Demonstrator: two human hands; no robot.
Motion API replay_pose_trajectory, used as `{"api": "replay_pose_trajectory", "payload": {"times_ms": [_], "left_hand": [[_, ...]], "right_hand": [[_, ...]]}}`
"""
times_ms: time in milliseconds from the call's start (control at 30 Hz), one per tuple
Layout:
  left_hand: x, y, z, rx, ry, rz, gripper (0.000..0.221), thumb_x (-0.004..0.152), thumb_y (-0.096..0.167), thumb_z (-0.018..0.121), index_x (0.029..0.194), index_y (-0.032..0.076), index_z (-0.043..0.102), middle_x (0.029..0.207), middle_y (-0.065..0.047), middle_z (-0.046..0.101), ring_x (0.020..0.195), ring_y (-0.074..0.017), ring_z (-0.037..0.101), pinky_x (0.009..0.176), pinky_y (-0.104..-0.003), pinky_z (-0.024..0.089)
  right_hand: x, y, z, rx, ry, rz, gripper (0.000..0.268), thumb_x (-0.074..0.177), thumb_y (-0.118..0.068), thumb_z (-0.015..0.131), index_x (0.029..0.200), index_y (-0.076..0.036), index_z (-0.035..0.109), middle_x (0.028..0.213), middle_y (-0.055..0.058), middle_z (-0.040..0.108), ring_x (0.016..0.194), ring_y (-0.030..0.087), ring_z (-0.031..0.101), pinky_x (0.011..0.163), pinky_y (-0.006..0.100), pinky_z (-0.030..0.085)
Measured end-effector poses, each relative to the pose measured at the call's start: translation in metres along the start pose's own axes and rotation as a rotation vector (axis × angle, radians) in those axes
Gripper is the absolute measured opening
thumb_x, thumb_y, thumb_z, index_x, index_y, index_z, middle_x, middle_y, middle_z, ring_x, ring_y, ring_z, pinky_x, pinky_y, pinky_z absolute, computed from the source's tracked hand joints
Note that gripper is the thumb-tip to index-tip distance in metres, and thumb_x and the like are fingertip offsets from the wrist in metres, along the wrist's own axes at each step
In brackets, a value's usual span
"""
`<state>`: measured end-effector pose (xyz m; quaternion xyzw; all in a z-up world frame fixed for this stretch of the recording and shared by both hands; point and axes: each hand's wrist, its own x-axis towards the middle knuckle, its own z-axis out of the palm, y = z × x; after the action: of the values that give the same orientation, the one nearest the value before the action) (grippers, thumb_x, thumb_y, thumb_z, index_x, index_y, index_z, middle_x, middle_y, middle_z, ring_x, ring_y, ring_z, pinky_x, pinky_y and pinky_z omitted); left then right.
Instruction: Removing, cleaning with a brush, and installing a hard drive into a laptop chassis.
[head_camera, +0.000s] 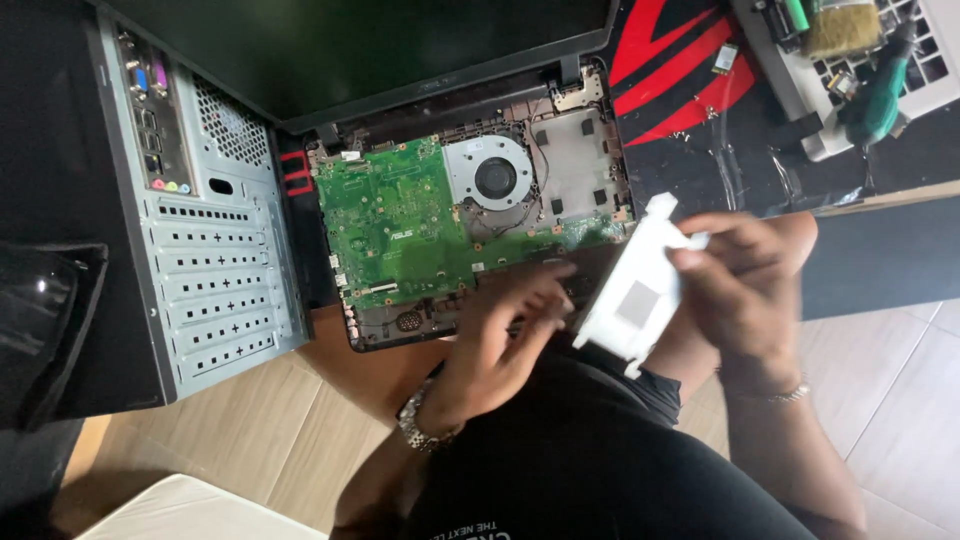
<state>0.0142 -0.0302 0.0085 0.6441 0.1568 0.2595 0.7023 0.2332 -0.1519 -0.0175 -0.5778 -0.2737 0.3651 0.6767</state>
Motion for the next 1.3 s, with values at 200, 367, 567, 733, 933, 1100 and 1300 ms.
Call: {"api": "replay_pose_trajectory", "payload": {"times_ms": [200,367,567,733,933,1100,1300], "left_hand": [[0.028,0.017,-0.016,0.811,0.130,0.152,0.021,0.102,0.012,0.061,0.117,-0.002,0.062,0.103,-0.014,0.065,0.077,-0.0200,0.067,0.071,-0.031,0.058],[0.049,0.004,-0.015,1.130,0.242,0.248,0.008,0.100,0.005,0.066,0.104,-0.002,0.064,0.102,-0.012,0.055,0.087,-0.0257,0.064,0.067,-0.036,0.056],[0.052,-0.024,-0.016,1.248,0.284,0.205,0.016,0.097,0.005,0.072,0.109,-0.001,0.065,0.101,-0.011,0.062,0.085,-0.0207,0.065,0.073,-0.031,0.061],[0.053,-0.023,-0.016,1.200,0.285,0.291,0.011,0.094,-0.004,0.072,0.101,-0.003,0.063,0.092,-0.011,0.062,0.082,-0.0240,0.062,0.072,-0.035,0.057],[0.046,-0.024,-0.023,1.200,0.195,0.271,0.028,0.085,-0.011,0.077,0.110,-0.001,0.067,0.103,-0.013,0.063,0.092,-0.0273,0.063,0.083,-0.041,0.060],[0.042,-0.023,-0.024,1.135,0.199,0.293,0.033,0.084,-0.011,0.078,0.114,-0.002,0.067,0.106,-0.013,0.064,0.096,-0.0283,0.063,0.090,-0.042,0.060],[0.040,-0.010,-0.024,1.127,0.150,0.279,0.015,0.096,-0.007,0.067,0.110,-0.004,0.062,0.104,-0.014,0.058,0.099,-0.0306,0.057,0.090,-0.047,0.053]], "right_hand": [[0.004,-0.016,-0.038,-0.131,0.283,-0.166,0.033,0.097,-0.014,0.080,0.125,-0.005,0.064,0.073,-0.009,0.051,0.070,-0.003,0.056,0.092,0.016,0.062],[0.005,-0.022,-0.032,-0.286,0.355,-0.228,0.036,0.103,-0.017,0.078,0.127,0.002,0.059,0.070,-0.008,0.041,0.065,0.000,0.040,0.067,0.016,0.034],[0.012,-0.007,-0.027,-0.295,0.357,-0.239,0.026,0.101,-0.001,0.076,0.122,0.002,0.060,0.065,-0.004,0.037,0.060,0.001,0.038,0.068,0.017,0.043],[0.018,-0.003,-0.020,-0.356,0.392,-0.210,0.028,0.101,-0.006,0.080,0.120,0.003,0.062,0.067,-0.004,0.039,0.065,0.002,0.045,0.072,0.018,0.050],[0.025,-0.003,-0.012,-0.398,0.382,-0.207,0.029,0.100,-0.010,0.079,0.120,0.003,0.062,0.066,-0.005,0.036,0.063,0.001,0.040,0.070,0.018,0.045],[0.041,-0.001,-0.008,-0.461,0.362,-0.297,0.032,0.099,-0.014,0.082,0.120,0.001,0.063,0.067,-0.005,0.043,0.065,0.002,0.045,0.069,0.018,0.041],[0.084,-0.011,0.005,-0.550,0.277,-0.435,0.048,0.099,-0.039,0.078,0.119,0.002,0.062,0.069,-0.001,0.042,0.060,0.009,0.047,0.058,0.025,0.035]]}}
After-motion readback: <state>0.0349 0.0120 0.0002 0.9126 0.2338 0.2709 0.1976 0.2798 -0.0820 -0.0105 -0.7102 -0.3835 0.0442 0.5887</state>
